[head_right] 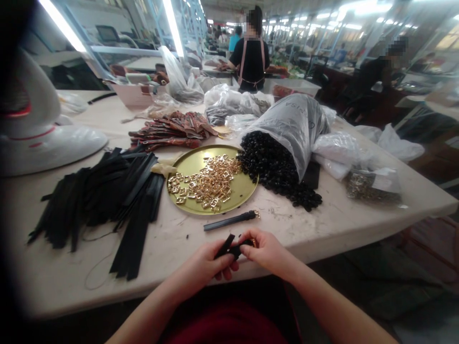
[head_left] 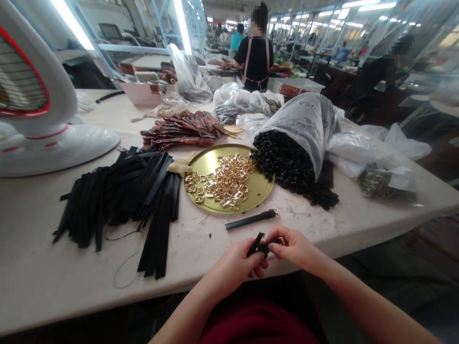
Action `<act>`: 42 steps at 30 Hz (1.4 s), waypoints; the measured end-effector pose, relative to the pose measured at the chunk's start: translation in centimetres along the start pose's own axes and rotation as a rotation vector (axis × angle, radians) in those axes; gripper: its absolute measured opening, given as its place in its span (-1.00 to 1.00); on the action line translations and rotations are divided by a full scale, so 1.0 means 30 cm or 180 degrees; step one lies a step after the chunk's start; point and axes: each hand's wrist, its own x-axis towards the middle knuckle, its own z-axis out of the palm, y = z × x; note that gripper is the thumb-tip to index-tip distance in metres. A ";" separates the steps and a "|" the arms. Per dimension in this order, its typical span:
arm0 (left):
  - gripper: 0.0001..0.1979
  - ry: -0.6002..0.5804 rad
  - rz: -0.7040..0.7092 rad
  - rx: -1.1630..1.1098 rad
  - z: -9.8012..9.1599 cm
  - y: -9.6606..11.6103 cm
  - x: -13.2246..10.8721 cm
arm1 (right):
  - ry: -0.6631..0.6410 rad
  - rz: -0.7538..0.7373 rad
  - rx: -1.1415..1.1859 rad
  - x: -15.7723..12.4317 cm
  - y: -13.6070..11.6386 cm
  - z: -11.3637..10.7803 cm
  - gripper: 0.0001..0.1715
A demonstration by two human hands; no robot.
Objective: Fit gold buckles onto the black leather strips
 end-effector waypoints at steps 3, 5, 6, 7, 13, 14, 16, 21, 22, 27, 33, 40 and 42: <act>-0.78 0.0087 -0.0091 0.0209 -0.007 -0.010 0.001 | -0.0085 -0.0208 -0.0340 -0.005 -0.018 0.006 -0.89; -0.79 0.0134 -0.0118 0.0373 -0.004 -0.007 0.004 | -0.0273 -0.0463 -0.0462 -0.011 -0.040 0.004 -0.84; -0.80 0.0143 -0.0124 0.0438 0.001 -0.002 0.006 | -0.0383 -0.0575 -0.0523 -0.014 -0.050 0.001 -0.83; -0.80 0.0149 -0.0117 0.0477 0.006 0.004 0.009 | -0.0462 -0.0640 -0.0567 -0.016 -0.058 -0.002 -0.82; -0.78 0.0080 -0.0055 0.0311 0.012 0.008 0.017 | -0.0251 -0.0060 0.0092 -0.014 -0.025 -0.019 -0.83; -0.78 0.0014 -0.0092 0.0301 0.007 0.001 0.015 | -0.0151 0.0014 0.0110 -0.013 -0.018 -0.018 -0.81; -0.80 -0.0061 -0.0206 0.0312 0.000 -0.014 0.010 | 0.0027 0.0060 0.0036 -0.013 -0.011 -0.014 -0.81; -0.80 0.0104 -0.0220 0.0508 0.027 -0.023 0.010 | -0.0151 0.0116 0.0291 -0.027 -0.004 -0.005 -0.86; -0.81 0.0090 -0.0164 0.0540 0.036 -0.019 0.012 | -0.0224 0.0156 0.0409 -0.030 -0.001 -0.004 -0.87; -0.77 -0.0064 0.0073 0.0806 0.032 0.006 0.036 | -0.0381 0.0032 0.0454 -0.018 -0.001 -0.010 -0.74; -0.72 0.0697 0.0299 0.1543 -0.080 0.057 0.085 | 0.0327 -0.1395 -0.2071 0.084 -0.018 -0.040 -0.69; -0.64 0.1671 0.0408 0.1343 -0.146 0.088 0.022 | 0.0878 -0.1565 -0.2967 0.142 0.046 -0.081 -0.62; -0.66 0.1952 0.0552 0.1049 -0.134 0.086 0.015 | 0.1124 -0.1534 -0.2884 0.159 0.038 -0.119 -0.61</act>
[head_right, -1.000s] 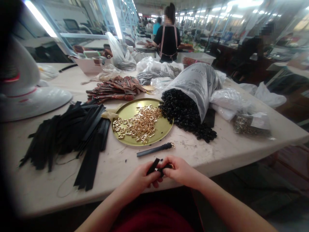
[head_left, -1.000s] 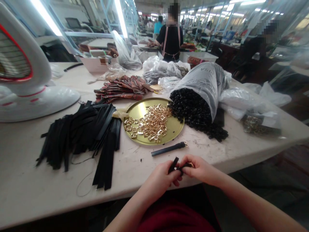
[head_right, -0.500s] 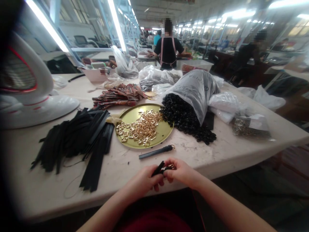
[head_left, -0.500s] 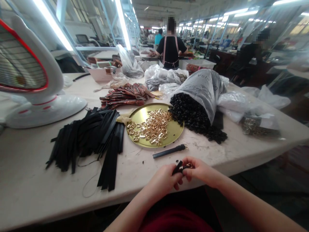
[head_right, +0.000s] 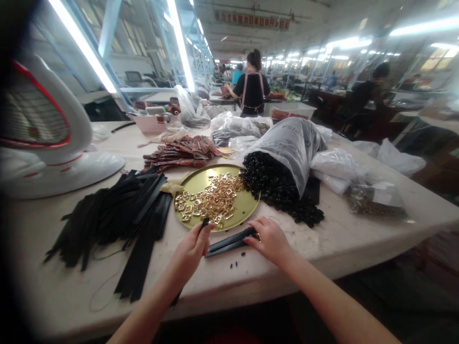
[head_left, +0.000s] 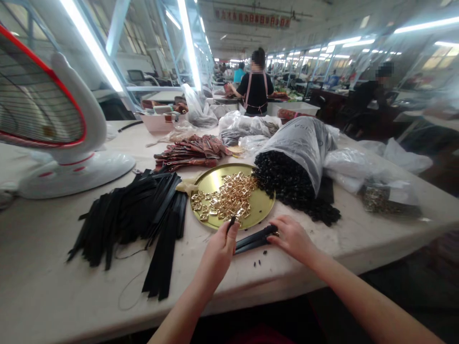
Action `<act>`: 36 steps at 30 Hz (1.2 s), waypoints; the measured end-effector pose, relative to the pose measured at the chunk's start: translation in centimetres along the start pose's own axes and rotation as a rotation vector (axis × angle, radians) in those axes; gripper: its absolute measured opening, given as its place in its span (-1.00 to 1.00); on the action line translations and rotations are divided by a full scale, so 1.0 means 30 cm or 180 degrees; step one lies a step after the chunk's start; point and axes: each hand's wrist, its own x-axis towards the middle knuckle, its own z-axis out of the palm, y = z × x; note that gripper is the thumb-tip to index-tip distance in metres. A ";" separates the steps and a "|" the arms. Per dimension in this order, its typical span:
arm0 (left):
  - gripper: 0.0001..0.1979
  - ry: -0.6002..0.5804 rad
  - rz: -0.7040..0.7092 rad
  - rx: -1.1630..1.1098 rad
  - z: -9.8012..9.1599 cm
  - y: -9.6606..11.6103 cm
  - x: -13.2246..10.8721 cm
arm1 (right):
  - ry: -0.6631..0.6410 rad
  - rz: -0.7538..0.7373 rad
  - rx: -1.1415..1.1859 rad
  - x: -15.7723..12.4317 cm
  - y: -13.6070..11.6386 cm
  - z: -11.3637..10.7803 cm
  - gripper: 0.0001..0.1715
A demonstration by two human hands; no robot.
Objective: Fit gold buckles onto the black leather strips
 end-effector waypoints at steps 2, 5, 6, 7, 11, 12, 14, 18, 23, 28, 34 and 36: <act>-0.71 0.0293 0.0028 -0.0139 0.017 0.000 -0.010 | 0.0194 0.0345 -0.0280 0.040 0.046 -0.030 -0.69; -0.75 0.0214 -0.0084 -0.0250 0.049 -0.011 -0.018 | 0.0297 0.0813 -0.0824 0.119 0.130 -0.071 -0.73; -0.74 0.0064 -0.0141 -0.0334 0.058 -0.015 -0.018 | 0.0289 0.0883 -0.0936 0.147 0.155 -0.078 -0.74; -0.73 -0.0112 -0.0213 -0.0455 0.065 -0.018 -0.017 | 0.0263 0.0921 -0.1021 0.174 0.175 -0.081 -0.74; -0.64 -0.0588 -0.0656 -0.1068 0.076 0.007 -0.007 | 0.0044 0.1033 -0.1349 0.263 0.206 -0.055 -0.78; -0.66 -0.0633 -0.0788 -0.1248 0.076 0.019 -0.004 | -0.0011 0.1058 -0.1404 0.277 0.204 -0.045 -0.79; -0.73 -0.0763 -0.1071 -0.1692 0.078 0.040 -0.001 | -0.0103 0.1114 -0.1470 0.292 0.199 -0.030 -0.82; -0.81 -0.1162 -0.1520 -0.2776 0.090 0.049 0.006 | -0.0214 0.1347 -0.1481 0.298 0.205 -0.021 -0.81; -0.75 -0.1439 -0.1688 -0.3503 0.094 0.051 -0.010 | -0.0220 0.1715 -0.1280 0.324 0.216 -0.030 -0.80; -0.75 -0.1431 -0.1679 -0.3379 0.075 0.074 -0.053 | -0.0090 0.1500 -0.0668 0.301 0.154 -0.105 -0.88; -0.75 -0.1699 -0.1234 -0.3207 0.078 0.082 -0.090 | -0.0402 0.1182 0.1521 0.081 -0.033 -0.158 -0.68; -0.75 -0.1773 -0.1016 -0.2925 0.092 0.083 -0.098 | -0.0408 0.1471 0.3034 0.013 -0.088 -0.150 -0.67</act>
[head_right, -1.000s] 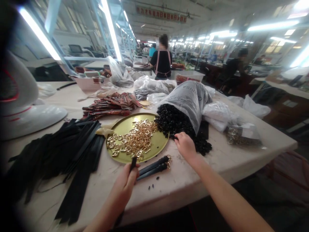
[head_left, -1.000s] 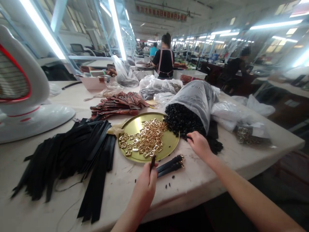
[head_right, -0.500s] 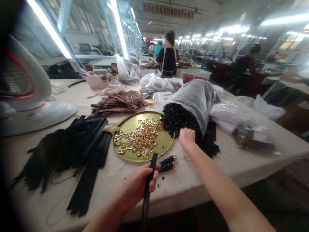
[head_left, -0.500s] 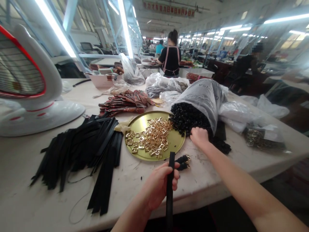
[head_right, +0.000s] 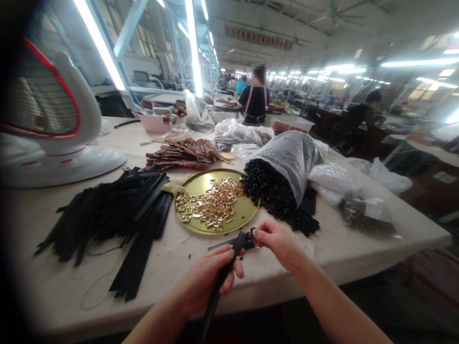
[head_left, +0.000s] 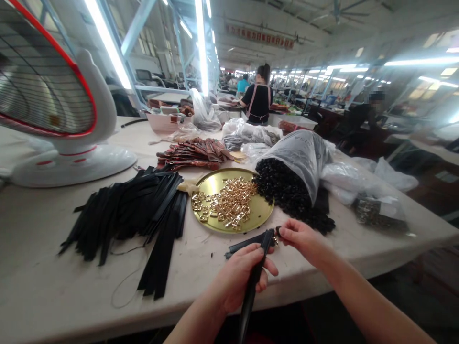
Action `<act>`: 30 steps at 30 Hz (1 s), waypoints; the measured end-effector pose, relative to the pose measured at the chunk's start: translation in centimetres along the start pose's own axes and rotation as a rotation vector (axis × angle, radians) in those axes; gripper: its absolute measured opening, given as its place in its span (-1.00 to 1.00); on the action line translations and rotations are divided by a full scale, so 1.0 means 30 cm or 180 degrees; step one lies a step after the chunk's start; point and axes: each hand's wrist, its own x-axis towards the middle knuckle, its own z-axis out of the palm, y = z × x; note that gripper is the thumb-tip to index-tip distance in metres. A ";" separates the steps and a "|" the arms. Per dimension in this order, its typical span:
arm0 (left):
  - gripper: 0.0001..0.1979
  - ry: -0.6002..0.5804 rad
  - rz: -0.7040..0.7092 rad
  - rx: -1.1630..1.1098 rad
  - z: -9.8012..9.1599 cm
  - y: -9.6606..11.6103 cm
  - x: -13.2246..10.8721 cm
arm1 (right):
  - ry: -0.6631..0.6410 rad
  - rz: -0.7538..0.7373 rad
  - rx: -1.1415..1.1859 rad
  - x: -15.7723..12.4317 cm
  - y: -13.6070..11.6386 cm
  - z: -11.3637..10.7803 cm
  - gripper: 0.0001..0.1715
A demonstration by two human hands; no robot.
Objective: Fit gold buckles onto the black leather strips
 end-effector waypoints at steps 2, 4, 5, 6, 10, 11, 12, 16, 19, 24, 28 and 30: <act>-0.75 0.0117 0.0125 0.0588 0.008 -0.018 0.008 | -0.0020 0.0224 0.0950 -0.045 0.009 0.032 -0.67; -0.78 0.0330 0.0269 0.1208 0.010 -0.037 0.018 | 0.0018 0.0322 0.1283 -0.064 0.017 0.049 -0.56; -0.79 0.0420 0.0317 0.1441 0.009 -0.046 0.023 | 0.0008 0.0335 0.1321 -0.067 0.022 0.052 -0.50; -0.80 0.0469 0.0341 0.1601 0.006 -0.054 0.027 | -0.0015 0.0328 0.1291 -0.067 0.026 0.054 -0.48; -0.78 0.0408 0.0316 0.1850 -0.013 -0.066 0.032 | 0.0020 0.0076 0.0685 -0.060 0.042 0.058 -0.64; -0.77 0.0418 0.0328 0.1842 -0.017 -0.066 0.033 | 0.0056 0.0007 0.0516 -0.058 0.044 0.060 -0.66; -0.77 0.0454 0.0346 0.1805 -0.020 -0.067 0.034 | 0.0087 -0.0041 0.0383 -0.055 0.045 0.062 -0.66; -0.76 0.0561 0.0382 0.1880 -0.028 -0.072 0.043 | 0.0144 -0.0057 0.0231 -0.043 0.050 0.075 -0.67; -0.74 0.0531 0.0313 0.2368 -0.040 -0.076 0.046 | 0.0092 -0.0103 0.0103 -0.037 0.058 0.082 -0.68; -0.74 0.0333 0.0210 0.2818 -0.070 -0.072 0.046 | -0.0392 -0.0878 -0.0837 -0.028 0.069 0.091 -0.76; -0.64 0.0654 0.0360 0.2376 -0.088 -0.076 0.056 | -0.0279 -0.0362 0.0015 0.004 0.088 0.128 -0.64; -0.54 0.0847 0.0422 0.2135 -0.098 -0.075 0.062 | -0.0230 -0.0090 0.0608 0.021 0.098 0.160 -0.55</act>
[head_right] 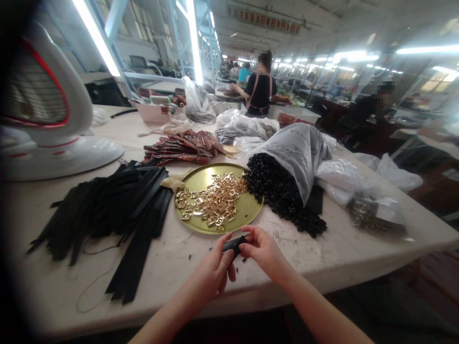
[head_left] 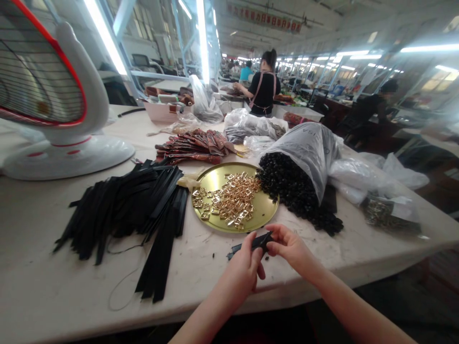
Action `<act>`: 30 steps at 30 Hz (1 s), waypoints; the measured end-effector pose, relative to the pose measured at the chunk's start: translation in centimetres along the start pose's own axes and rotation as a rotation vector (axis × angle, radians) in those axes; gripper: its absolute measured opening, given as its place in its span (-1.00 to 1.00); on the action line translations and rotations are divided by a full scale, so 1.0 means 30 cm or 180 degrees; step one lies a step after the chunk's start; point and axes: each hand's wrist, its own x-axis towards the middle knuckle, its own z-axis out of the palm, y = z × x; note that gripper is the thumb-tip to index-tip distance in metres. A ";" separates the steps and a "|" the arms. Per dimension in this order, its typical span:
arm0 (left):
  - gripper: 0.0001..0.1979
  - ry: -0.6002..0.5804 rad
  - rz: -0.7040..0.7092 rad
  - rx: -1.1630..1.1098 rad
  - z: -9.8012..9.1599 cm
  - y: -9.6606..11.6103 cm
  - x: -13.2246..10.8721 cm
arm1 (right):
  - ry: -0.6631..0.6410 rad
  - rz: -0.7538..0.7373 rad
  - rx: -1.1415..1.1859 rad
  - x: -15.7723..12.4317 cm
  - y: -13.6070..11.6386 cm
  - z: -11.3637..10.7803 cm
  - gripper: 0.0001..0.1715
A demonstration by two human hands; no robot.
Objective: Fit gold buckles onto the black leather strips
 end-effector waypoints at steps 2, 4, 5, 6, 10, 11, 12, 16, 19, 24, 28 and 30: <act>-0.51 0.0056 -0.0009 -0.0187 -0.014 -0.002 0.007 | -0.0155 0.0120 0.0253 0.019 0.008 0.026 -0.54; -0.61 0.0085 -0.0018 -0.0368 -0.036 0.000 0.010 | -0.0380 0.0140 0.0085 0.049 0.001 0.036 -0.54; -0.66 0.0143 -0.0045 -0.0459 -0.049 0.002 0.010 | -0.0419 0.0077 -0.0225 0.071 -0.008 0.033 -0.57; -0.69 0.0219 -0.0093 -0.0552 -0.062 0.005 0.010 | -0.0394 -0.0052 -0.0787 0.098 -0.018 0.027 -0.63; -0.70 0.0559 -0.0293 -0.0915 -0.104 0.018 0.006 | -0.0190 -0.0613 -0.3474 0.235 -0.054 -0.002 -0.83; -0.70 0.0612 -0.0314 -0.0991 -0.110 0.019 0.006 | -0.0243 -0.0646 -0.3768 0.266 -0.056 -0.001 -0.83; -0.71 0.0660 -0.0322 -0.1055 -0.114 0.019 0.006 | -0.0317 -0.0647 -0.3917 0.292 -0.055 0.003 -0.84; -0.71 0.0681 -0.0319 -0.1165 -0.115 0.013 0.003 | -0.0503 -0.0565 -0.4305 0.345 -0.038 0.048 -0.82; -0.71 0.0622 -0.0304 -0.1169 -0.102 0.016 -0.008 | -0.0458 -0.0387 -0.4547 0.361 -0.035 0.075 -0.78; -0.73 0.0511 -0.0212 -0.1287 -0.072 0.019 -0.031 | -0.0252 -0.0255 -0.4655 0.345 -0.057 0.035 -0.85; -0.71 0.0591 -0.0127 -0.1474 -0.061 0.017 -0.029 | -0.0083 -0.0337 -0.4559 0.283 -0.079 -0.037 -0.81; -0.71 0.0687 -0.0068 -0.1552 -0.061 0.025 -0.026 | -0.0034 -0.0422 -0.4513 0.260 -0.088 -0.050 -0.77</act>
